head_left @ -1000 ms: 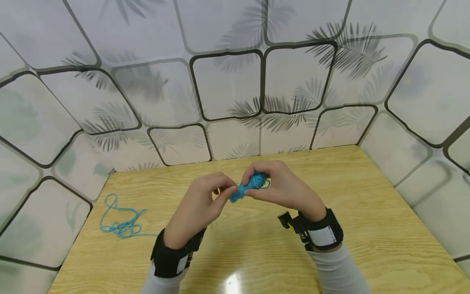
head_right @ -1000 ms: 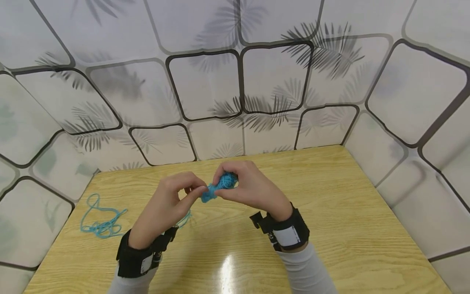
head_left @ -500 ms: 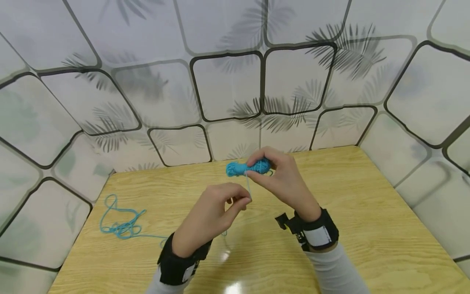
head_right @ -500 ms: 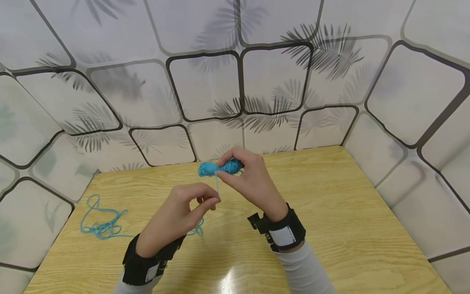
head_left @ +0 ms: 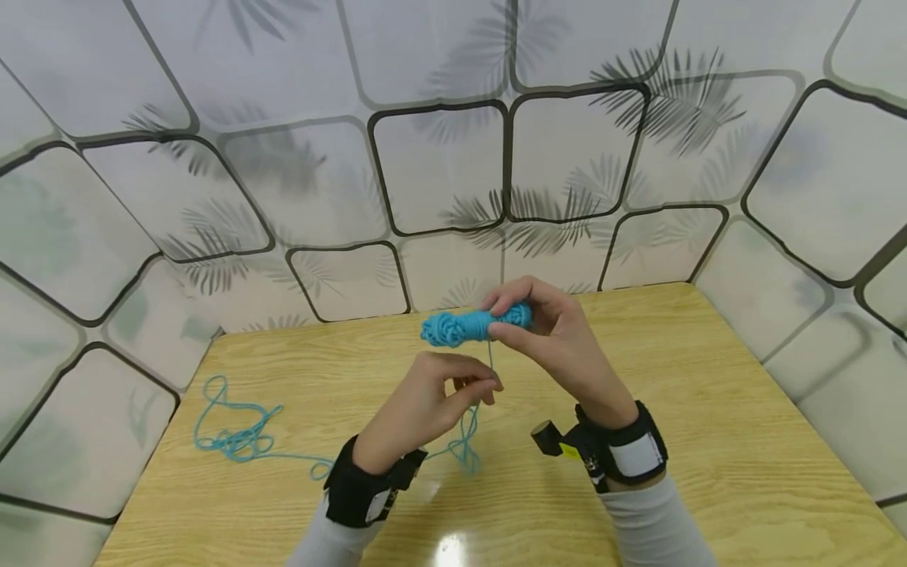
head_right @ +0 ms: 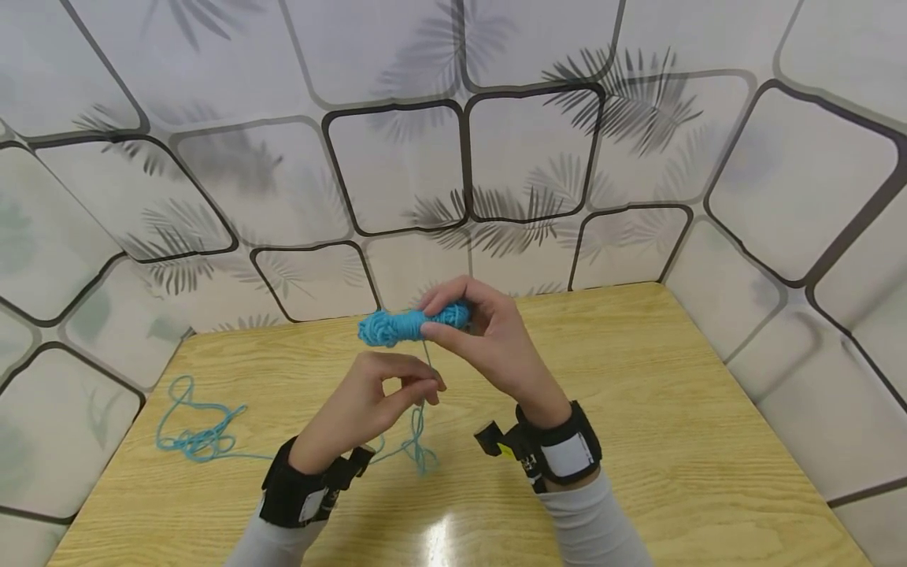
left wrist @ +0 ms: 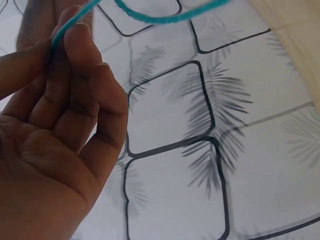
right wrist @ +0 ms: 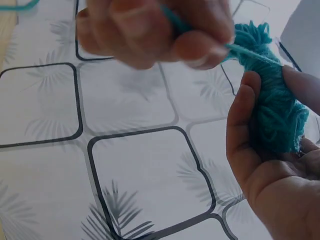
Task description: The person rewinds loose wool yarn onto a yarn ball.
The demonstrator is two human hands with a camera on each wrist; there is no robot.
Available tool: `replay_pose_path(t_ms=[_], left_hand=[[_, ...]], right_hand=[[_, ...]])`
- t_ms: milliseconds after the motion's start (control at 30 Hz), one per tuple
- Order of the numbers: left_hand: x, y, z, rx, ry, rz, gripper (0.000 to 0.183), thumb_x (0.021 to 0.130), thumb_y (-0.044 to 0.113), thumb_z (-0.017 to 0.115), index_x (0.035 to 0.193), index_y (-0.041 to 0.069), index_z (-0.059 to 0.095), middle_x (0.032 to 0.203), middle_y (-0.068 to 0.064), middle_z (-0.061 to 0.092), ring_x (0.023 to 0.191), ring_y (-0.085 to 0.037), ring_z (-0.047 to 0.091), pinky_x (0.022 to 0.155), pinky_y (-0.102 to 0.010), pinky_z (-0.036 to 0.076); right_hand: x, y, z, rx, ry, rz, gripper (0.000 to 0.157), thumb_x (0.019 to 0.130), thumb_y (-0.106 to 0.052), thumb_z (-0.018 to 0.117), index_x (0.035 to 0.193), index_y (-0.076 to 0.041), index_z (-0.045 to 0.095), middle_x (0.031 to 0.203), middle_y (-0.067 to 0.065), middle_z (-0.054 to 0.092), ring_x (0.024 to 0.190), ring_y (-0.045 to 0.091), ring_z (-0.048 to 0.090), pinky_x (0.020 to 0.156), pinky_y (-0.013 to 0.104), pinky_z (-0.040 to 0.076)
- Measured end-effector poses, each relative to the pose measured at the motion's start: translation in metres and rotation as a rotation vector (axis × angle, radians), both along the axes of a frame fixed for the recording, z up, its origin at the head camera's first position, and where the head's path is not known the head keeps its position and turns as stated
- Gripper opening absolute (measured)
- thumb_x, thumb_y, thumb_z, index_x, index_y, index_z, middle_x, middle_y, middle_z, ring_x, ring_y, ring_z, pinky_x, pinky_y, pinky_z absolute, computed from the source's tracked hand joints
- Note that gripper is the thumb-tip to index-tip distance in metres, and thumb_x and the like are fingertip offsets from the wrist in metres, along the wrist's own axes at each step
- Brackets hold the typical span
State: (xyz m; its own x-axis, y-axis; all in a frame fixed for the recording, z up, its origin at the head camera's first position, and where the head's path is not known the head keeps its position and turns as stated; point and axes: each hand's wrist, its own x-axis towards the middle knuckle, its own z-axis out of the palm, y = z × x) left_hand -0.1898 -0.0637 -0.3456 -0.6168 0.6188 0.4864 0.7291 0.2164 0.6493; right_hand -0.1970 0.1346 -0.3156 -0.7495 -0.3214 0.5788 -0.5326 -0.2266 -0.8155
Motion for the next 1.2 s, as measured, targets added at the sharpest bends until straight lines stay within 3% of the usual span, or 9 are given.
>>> replay_pose_path(t_ms=[67, 200, 300, 400, 500, 667, 800, 1033, 1200], left_hand=[[-0.003, -0.002, -0.002, -0.002, -0.021, 0.011, 0.012, 0.091, 0.004, 0.068, 0.102, 0.008, 0.073, 0.076, -0.005, 0.075, 0.067, -0.011, 0.067, 0.055, -0.030, 0.057], [-0.007, -0.009, -0.003, 0.013, -0.090, 0.023, 0.013, 0.093, 0.005, 0.067, 0.105, 0.004, 0.072, 0.081, -0.010, 0.076, 0.069, -0.013, 0.068, 0.061, -0.032, 0.059], [-0.010, -0.013, -0.003, 0.012, -0.092, 0.048, 0.010, 0.094, 0.004, 0.065, 0.091, 0.006, 0.075, 0.079, -0.008, 0.074, 0.067, -0.012, 0.064, 0.062, -0.032, 0.057], [-0.012, -0.018, -0.002, -0.023, -0.034, 0.101, 0.012, 0.093, 0.003, 0.066, 0.088, 0.010, 0.074, 0.078, -0.004, 0.073, 0.069, -0.010, 0.062, 0.060, -0.034, 0.054], [-0.012, -0.023, 0.000, -0.059, -0.013, 0.157, 0.014, 0.093, 0.003, 0.065, 0.088, 0.014, 0.074, 0.079, 0.000, 0.073, 0.069, -0.010, 0.062, 0.057, -0.033, 0.053], [-0.004, -0.030, 0.010, -0.067, -0.012, 0.219, 0.014, 0.093, 0.004, 0.066, 0.088, 0.016, 0.072, 0.070, 0.003, 0.065, 0.063, -0.009, 0.058, 0.054, -0.032, 0.050], [0.009, -0.032, 0.019, -0.099, 0.037, 0.268, 0.012, 0.092, 0.005, 0.068, 0.086, 0.016, 0.071, 0.066, 0.006, 0.059, 0.059, -0.006, 0.052, 0.057, -0.032, 0.050], [0.025, -0.026, 0.026, -0.207, 0.146, 0.351, 0.008, 0.089, 0.010, 0.072, 0.084, 0.015, 0.070, 0.071, 0.007, 0.064, 0.059, -0.002, 0.052, 0.053, -0.027, 0.049], [0.033, -0.019, 0.026, -0.225, 0.166, 0.319, 0.007, 0.088, 0.009, 0.073, 0.087, 0.016, 0.071, 0.077, 0.007, 0.066, 0.064, -0.001, 0.055, 0.054, -0.026, 0.051]], right_hand=[[0.002, 0.002, 0.001, -0.001, -0.016, 0.077, 0.016, 0.091, 0.006, 0.064, 0.098, -0.008, 0.063, 0.110, 0.007, 0.064, 0.099, 0.029, 0.058, 0.077, 0.023, 0.054], [0.003, 0.005, 0.002, 0.045, -0.005, 0.231, 0.014, 0.090, 0.007, 0.065, 0.096, -0.005, 0.063, 0.106, 0.008, 0.066, 0.095, 0.032, 0.059, 0.076, 0.026, 0.054], [0.004, 0.006, 0.002, 0.116, 0.009, 0.326, 0.015, 0.088, 0.010, 0.066, 0.095, -0.003, 0.063, 0.103, 0.009, 0.066, 0.092, 0.033, 0.059, 0.075, 0.029, 0.054], [0.006, 0.006, 0.003, 0.216, 0.021, 0.380, 0.019, 0.086, 0.011, 0.068, 0.098, -0.004, 0.065, 0.101, 0.011, 0.067, 0.090, 0.032, 0.060, 0.079, 0.034, 0.054], [0.007, 0.006, 0.002, 0.335, 0.020, 0.373, 0.018, 0.087, 0.004, 0.071, 0.100, -0.008, 0.067, 0.097, 0.010, 0.068, 0.088, 0.027, 0.061, 0.082, 0.037, 0.054], [0.003, 0.006, -0.003, 0.556, 0.067, 0.216, 0.011, 0.086, -0.015, 0.076, 0.095, -0.015, 0.068, 0.085, 0.001, 0.068, 0.074, 0.016, 0.059, 0.070, 0.031, 0.054], [-0.001, 0.003, -0.007, 0.670, 0.115, 0.031, 0.013, 0.084, -0.016, 0.078, 0.091, -0.017, 0.067, 0.077, -0.003, 0.061, 0.066, 0.011, 0.051, 0.062, 0.028, 0.047], [-0.004, -0.003, -0.010, 0.656, 0.126, -0.170, 0.016, 0.083, -0.009, 0.078, 0.092, -0.014, 0.066, 0.084, -0.003, 0.064, 0.070, 0.012, 0.055, 0.067, 0.034, 0.051], [-0.007, -0.005, -0.013, 0.616, 0.134, -0.330, 0.015, 0.084, -0.012, 0.078, 0.093, -0.014, 0.066, 0.089, -0.001, 0.066, 0.073, 0.013, 0.055, 0.065, 0.035, 0.050]])
